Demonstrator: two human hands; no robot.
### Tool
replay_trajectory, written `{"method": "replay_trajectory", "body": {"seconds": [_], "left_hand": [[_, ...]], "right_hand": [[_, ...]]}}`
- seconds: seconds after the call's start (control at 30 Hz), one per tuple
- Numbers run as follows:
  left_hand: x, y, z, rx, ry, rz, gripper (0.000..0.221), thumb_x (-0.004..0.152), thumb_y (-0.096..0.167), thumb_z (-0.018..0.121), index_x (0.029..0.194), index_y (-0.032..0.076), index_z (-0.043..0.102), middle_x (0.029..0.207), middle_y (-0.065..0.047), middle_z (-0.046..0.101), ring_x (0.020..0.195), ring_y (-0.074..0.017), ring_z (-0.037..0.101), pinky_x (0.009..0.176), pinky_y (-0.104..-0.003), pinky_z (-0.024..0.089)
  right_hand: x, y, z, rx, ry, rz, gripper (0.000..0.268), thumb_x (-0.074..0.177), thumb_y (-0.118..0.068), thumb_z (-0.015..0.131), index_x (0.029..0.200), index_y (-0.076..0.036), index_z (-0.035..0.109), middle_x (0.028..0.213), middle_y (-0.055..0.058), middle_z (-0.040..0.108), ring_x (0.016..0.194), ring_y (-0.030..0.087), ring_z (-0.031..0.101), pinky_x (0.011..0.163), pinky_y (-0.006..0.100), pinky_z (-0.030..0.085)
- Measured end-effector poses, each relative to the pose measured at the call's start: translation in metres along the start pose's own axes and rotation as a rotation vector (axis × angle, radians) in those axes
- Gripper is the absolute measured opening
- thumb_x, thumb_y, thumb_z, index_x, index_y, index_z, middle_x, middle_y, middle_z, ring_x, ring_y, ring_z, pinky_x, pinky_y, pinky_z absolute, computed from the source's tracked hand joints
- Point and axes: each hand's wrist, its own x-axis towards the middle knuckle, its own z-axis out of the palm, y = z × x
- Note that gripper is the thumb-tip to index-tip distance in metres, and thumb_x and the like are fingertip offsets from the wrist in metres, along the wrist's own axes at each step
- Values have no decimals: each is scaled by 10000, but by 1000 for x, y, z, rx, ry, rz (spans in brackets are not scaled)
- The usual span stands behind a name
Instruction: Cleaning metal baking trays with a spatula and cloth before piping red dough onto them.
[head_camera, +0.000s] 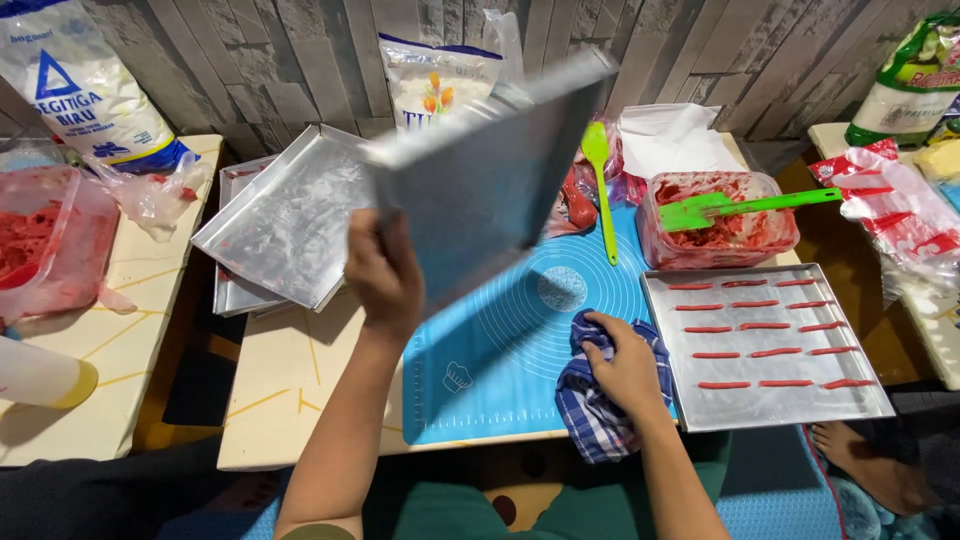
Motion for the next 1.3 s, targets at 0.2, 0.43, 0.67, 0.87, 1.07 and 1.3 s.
{"method": "replay_trajectory", "body": {"seconds": [0.2, 0.43, 0.67, 0.87, 1.07, 1.3], "left_hand": [[-3, 22, -11, -214, -155, -438, 185, 1116, 185, 486, 1009, 33, 491, 739, -149, 521, 673, -234, 541, 646, -392, 479], [-56, -18, 21, -225, -196, -534, 193, 1113, 227, 491, 1017, 60, 506, 709, -154, 543, 637, -290, 612, 615, -392, 499], [-54, -18, 29, -187, -169, -483, 183, 1107, 219, 498, 1009, 66, 513, 710, -177, 588, 643, -324, 637, 613, -386, 503], [-66, -28, 36, -227, -153, -498, 144, 1100, 197, 503, 1059, 66, 549, 732, -148, 617, 642, -269, 637, 625, -360, 527], [-69, -21, 30, -348, -163, -545, 236, 1062, 191, 592, 1250, 60, 531, 908, -171, 691, 835, -231, 687, 752, -394, 559], [-90, -28, 34, -459, -268, -649, 621, 1073, 167, 567, 1601, 74, 253, 1253, -286, 669, 1146, -359, 664, 957, -543, 540]], "right_hand": [[-7, 11, -15, 177, 131, -26, 359, 685, -72, 696, 994, -234, 778, 1009, -8, 762, 1090, 253, 710, 1011, 388, 507], [-19, 16, -5, 82, 173, -161, 322, 697, -92, 736, 1008, -174, 737, 976, 54, 719, 1026, 319, 709, 925, 420, 536], [9, 11, 24, -139, 235, -342, 360, 814, -144, 739, 1165, -222, 760, 1034, 30, 709, 1050, 277, 704, 896, 389, 557], [34, -1, 55, -451, 306, -412, 301, 864, -139, 753, 1152, -218, 791, 1083, 64, 747, 961, 253, 714, 803, 337, 561], [32, -11, 61, -473, 174, -407, 364, 784, -91, 783, 1134, -187, 805, 1061, 63, 749, 922, 274, 684, 781, 366, 545], [50, 16, 78, -447, 364, -404, 357, 857, -92, 730, 1201, -172, 782, 1126, 63, 725, 935, 253, 661, 784, 343, 532]]}}
